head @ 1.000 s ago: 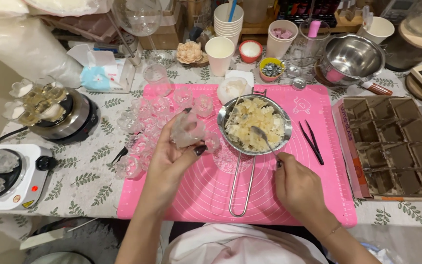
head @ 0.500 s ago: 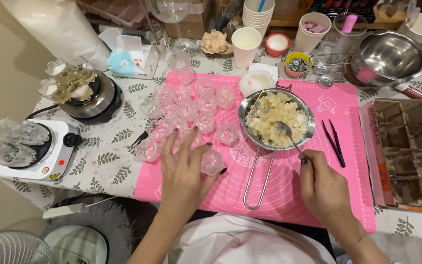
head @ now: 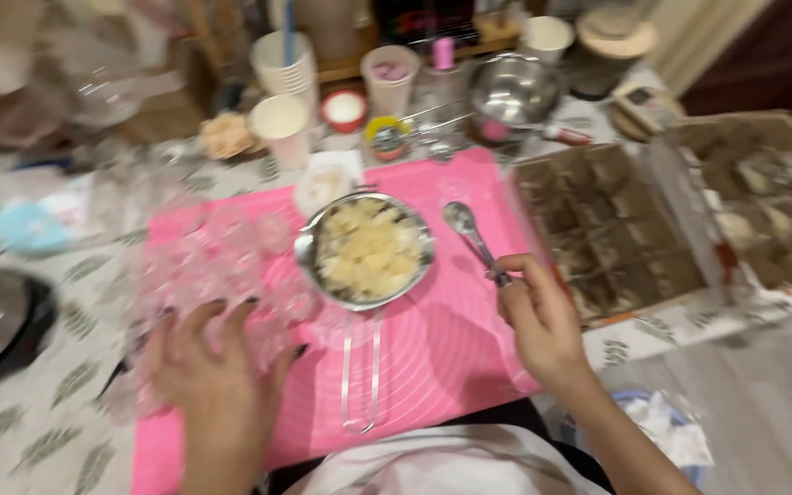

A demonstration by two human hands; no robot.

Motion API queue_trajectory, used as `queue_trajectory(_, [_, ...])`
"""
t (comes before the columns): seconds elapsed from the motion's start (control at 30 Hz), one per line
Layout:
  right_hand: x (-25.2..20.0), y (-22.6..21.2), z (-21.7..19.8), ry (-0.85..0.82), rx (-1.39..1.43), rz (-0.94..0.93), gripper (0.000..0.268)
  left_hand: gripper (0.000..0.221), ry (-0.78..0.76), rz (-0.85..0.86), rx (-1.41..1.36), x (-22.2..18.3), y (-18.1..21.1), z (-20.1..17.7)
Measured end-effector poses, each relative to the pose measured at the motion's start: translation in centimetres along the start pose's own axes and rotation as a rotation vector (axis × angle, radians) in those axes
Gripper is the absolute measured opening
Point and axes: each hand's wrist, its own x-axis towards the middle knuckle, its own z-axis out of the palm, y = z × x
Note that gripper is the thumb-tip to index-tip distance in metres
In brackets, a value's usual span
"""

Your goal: Scooping small wax flakes from a bowl into small individual plastic molds and a larger tray using a spoon.

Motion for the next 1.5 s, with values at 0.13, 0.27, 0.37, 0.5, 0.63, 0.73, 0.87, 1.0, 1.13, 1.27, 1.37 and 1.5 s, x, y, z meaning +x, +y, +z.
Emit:
queue_trajectory(0.13, [-0.5,-1.2,-6.0,0.239,0.062,0.06,0.017,0.054,0.049,0.113,-0.108,5.4,5.2,-3.7])
queue_trajectory(0.27, [-1.8,-0.6,-11.4,0.616,0.026,0.028,0.014,0.058,-0.108,0.512,-0.638,10.6,13.4,-3.8])
queue_trajectory(0.37, [-3.1,-0.1,-15.8,0.786,0.052,-0.022,0.012,0.052,-0.313,0.832,-0.911,13.6,21.2,-1.0])
queue_trajectory(0.5, [-3.9,-1.4,-19.9,0.908,0.022,-0.062,0.011,0.056,-0.576,1.02,-1.03,16.4,32.0,5.5])
queue_trajectory(0.63, [-3.9,-1.0,-22.3,0.912,0.164,-0.068,0.01,0.07,-0.605,1.045,-0.966,17.7,38.2,9.9])
queue_trajectory(0.73, [-3.8,-0.3,-22.9,0.9,0.203,-0.104,0.01,0.082,-0.644,1.028,-0.962,17.9,40.4,12.2])
queue_trajectory(0.87, [-3.2,-0.5,-22.8,0.895,0.269,-0.088,0.011,0.089,-0.703,1.04,-0.867,18.2,41.9,12.2])
queue_trajectory(1.0, [-2.6,-0.8,-22.5,0.903,0.31,-0.053,0.012,0.091,-0.67,1.079,-0.682,18.7,43.2,11.1])
queue_trajectory(1.13, [-2.4,-1.4,-22.0,0.903,0.323,-0.045,0.012,0.094,-0.664,1.131,-0.507,19.1,44.8,9.8])
queue_trajectory(1.27, [-2.6,-0.2,-22.4,0.89,0.316,-0.062,0.012,0.094,-0.702,1.169,-0.443,19.3,45.5,9.0])
queue_trajectory(1.37, [-2.9,0.1,-22.7,0.898,0.317,-0.042,0.012,0.1,-0.65,1.204,-0.438,18.8,46.2,10.3])
queue_trajectory(1.5, [-2.4,-1.1,-22.3,0.902,0.303,-0.041,0.012,0.097,-0.625,1.238,-0.229,18.0,47.4,9.7])
